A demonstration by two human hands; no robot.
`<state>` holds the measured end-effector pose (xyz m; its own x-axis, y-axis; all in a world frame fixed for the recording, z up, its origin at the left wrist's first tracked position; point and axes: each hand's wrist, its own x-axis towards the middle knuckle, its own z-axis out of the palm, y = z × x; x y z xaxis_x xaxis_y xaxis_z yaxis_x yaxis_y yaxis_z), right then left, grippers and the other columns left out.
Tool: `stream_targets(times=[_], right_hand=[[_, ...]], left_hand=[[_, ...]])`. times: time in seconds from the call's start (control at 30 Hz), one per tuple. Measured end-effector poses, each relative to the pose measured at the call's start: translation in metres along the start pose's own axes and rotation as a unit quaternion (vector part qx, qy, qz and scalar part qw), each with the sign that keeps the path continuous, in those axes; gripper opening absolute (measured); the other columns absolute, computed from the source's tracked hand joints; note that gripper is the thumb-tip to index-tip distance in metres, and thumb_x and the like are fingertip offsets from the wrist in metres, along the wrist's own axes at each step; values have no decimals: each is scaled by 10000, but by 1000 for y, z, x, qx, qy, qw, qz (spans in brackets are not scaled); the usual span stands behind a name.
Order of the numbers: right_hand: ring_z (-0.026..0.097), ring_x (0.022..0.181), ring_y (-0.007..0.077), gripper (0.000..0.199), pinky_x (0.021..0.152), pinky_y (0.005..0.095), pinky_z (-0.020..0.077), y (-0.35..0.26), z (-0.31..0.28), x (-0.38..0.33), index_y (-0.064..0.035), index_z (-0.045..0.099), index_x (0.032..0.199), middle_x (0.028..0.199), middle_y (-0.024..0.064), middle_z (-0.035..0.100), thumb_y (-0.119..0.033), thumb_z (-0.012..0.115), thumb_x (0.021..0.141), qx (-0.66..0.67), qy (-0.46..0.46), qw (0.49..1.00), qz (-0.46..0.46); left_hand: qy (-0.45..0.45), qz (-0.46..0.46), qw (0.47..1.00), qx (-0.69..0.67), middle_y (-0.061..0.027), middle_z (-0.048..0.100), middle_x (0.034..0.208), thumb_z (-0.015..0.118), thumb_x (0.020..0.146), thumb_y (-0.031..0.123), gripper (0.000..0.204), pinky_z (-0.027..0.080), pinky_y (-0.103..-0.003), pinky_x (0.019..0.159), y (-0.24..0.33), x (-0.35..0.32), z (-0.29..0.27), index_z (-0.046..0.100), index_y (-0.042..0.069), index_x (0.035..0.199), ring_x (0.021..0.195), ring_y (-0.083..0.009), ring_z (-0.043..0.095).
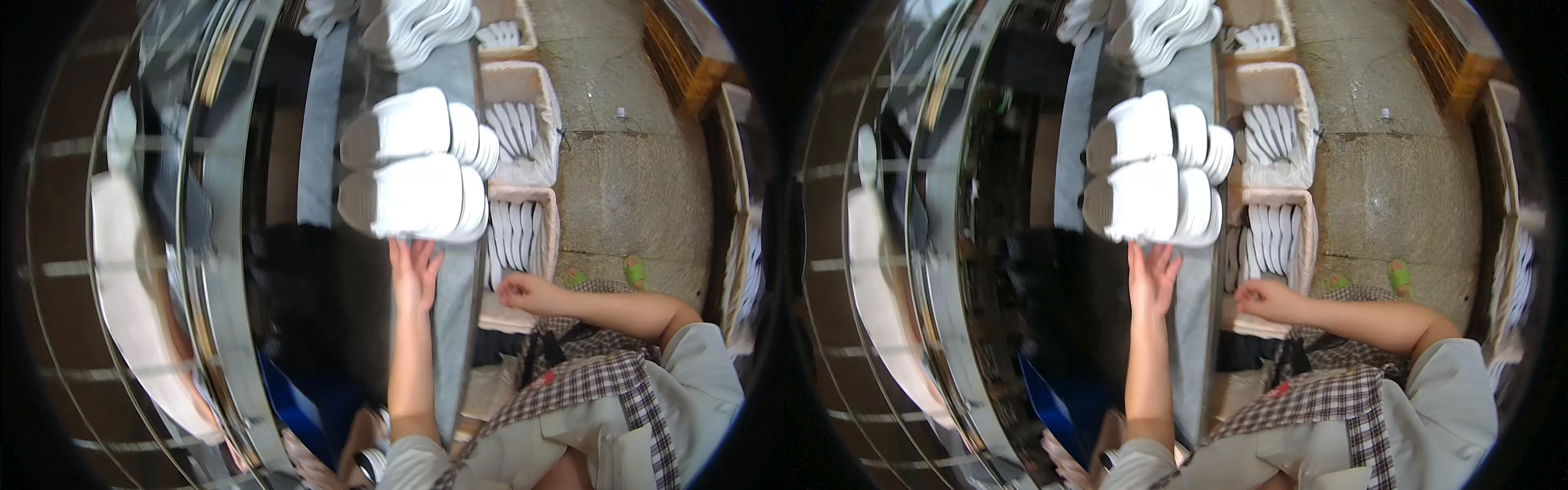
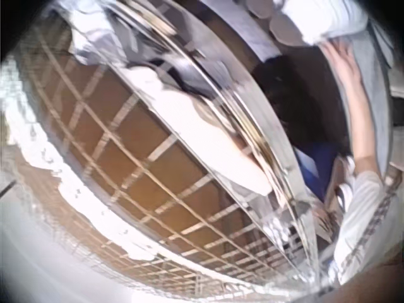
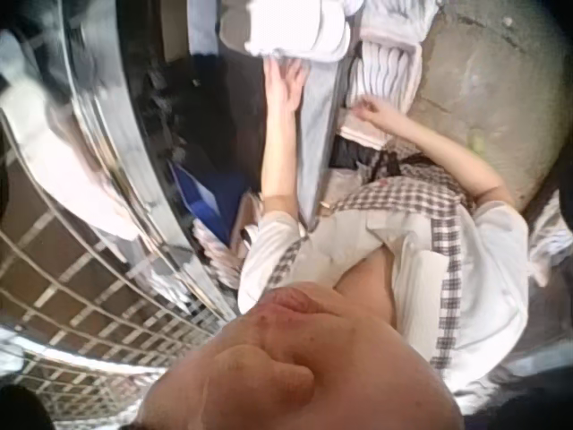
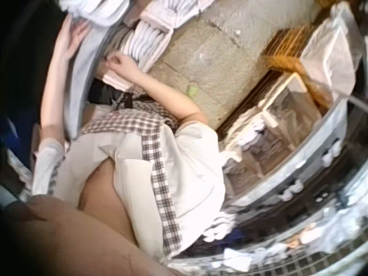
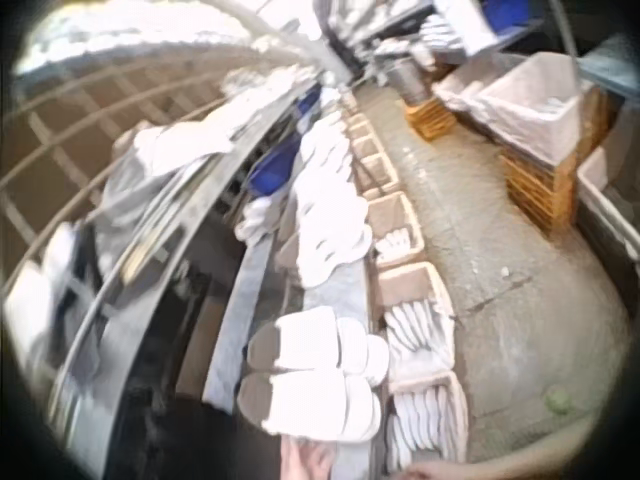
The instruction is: The person picks up stacks of white and black slippers from a shelf, separates them, and places them into a large plastic bag. They handle the slippers one at a time, turning them over to inspect the soles before stacking them in the bag.
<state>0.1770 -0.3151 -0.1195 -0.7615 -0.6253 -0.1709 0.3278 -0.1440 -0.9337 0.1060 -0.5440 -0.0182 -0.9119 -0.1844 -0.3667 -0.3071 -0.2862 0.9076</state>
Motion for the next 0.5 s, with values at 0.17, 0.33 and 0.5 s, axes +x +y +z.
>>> stream_targets(times=[0.17, 0.33, 0.5], right_hand=[[594, 773, 148, 243, 693, 290, 483, 17, -9, -29, -26, 622, 973, 845, 71, 639, -220, 652, 828, -6, 55, 997, 46], [616, 763, 169, 246, 687, 300, 492, 33, -28, -56, -21, 621, 960, 840, 84, 648, -221, 651, 821, -50, 143, 986, 68], [631, 773, 186, 252, 699, 310, 498, 39, -43, -75, -27, 628, 961, 844, 84, 660, -229, 630, 811, -79, 214, 969, 97]], left_hand=[[232, 82, 950, -190, -145, 400, 1390, 581, 837, 536, 748, 358, -481, 1013, 52, 46, -74, 318, 142, 1415, 1240, -330, 411], [214, 123, 923, -295, -89, 465, 1344, 554, 838, 548, 623, 350, -513, 991, 101, 124, -137, 502, 116, 1283, 1214, -303, 431], [216, 134, 953, -167, -98, 573, 1191, 575, 871, 298, 414, 466, -385, 885, 103, 195, -196, 551, 42, 1195, 1066, -263, 539]])
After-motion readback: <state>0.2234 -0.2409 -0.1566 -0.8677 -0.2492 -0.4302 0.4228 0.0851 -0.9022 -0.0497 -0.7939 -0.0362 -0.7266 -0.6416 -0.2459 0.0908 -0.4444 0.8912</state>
